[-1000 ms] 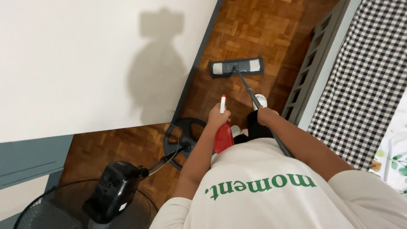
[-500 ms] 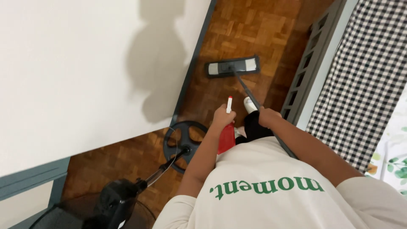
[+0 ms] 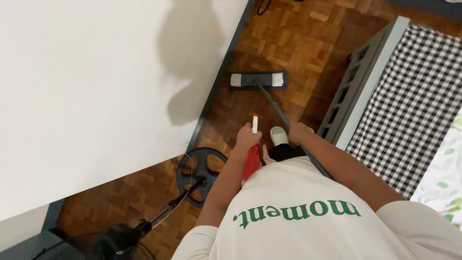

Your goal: The person is mopping the wooden floor in a bedroom using a spray mop and a cleaning bottle.

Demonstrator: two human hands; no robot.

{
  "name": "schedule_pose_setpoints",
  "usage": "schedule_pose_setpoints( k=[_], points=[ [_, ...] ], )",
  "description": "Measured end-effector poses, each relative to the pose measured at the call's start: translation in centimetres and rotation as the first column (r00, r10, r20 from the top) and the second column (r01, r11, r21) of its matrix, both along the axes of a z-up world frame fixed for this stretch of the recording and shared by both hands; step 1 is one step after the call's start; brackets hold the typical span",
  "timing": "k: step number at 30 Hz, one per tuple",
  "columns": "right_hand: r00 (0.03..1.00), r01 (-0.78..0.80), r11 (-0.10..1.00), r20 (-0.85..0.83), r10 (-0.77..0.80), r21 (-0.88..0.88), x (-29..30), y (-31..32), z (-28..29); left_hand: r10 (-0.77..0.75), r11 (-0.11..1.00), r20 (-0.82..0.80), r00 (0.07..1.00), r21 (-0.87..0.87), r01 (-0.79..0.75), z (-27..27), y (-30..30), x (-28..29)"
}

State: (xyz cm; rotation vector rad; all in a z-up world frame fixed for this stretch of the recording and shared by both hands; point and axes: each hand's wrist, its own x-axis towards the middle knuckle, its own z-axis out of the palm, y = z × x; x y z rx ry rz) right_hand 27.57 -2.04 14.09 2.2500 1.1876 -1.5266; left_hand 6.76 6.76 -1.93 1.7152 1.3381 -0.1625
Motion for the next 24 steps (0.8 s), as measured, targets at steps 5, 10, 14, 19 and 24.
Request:
schedule_pose_setpoints(
  k=[5, 10, 14, 19, 24],
  points=[
    [0.993, 0.110, 0.992, -0.038, -0.108, 0.064, 4.4, 1.2, -9.6, 0.071, 0.997, 0.033, 0.997, 0.026, -0.072, 2.3, 1.1, 1.5],
    [1.000, 0.013, 0.994, -0.018, -0.011, 0.111, 7.5, 2.9, -13.4, 0.184, 0.975, 0.069, 0.980, 0.110, -0.191, -0.4, 2.5, 2.7],
    [0.991, -0.075, 0.996, 0.115, 0.069, 0.055, 12.8, 4.6, -20.0, 0.195, 0.965, 0.117, 0.974, 0.156, -0.212, -1.0, 2.8, 4.4],
    [0.965, -0.150, 0.988, 0.219, 0.142, 0.023, 20.4, 10.3, -33.2, 0.215, 0.952, 0.156, 0.964, 0.188, -0.243, 2.2, 2.7, 4.9],
    [0.962, -0.139, 0.980, 0.254, 0.099, 0.142, 20.0, 14.5, -26.4, 0.236, 0.956, 0.074, 0.969, 0.162, -0.245, 2.0, 3.0, 3.5]
  ],
)
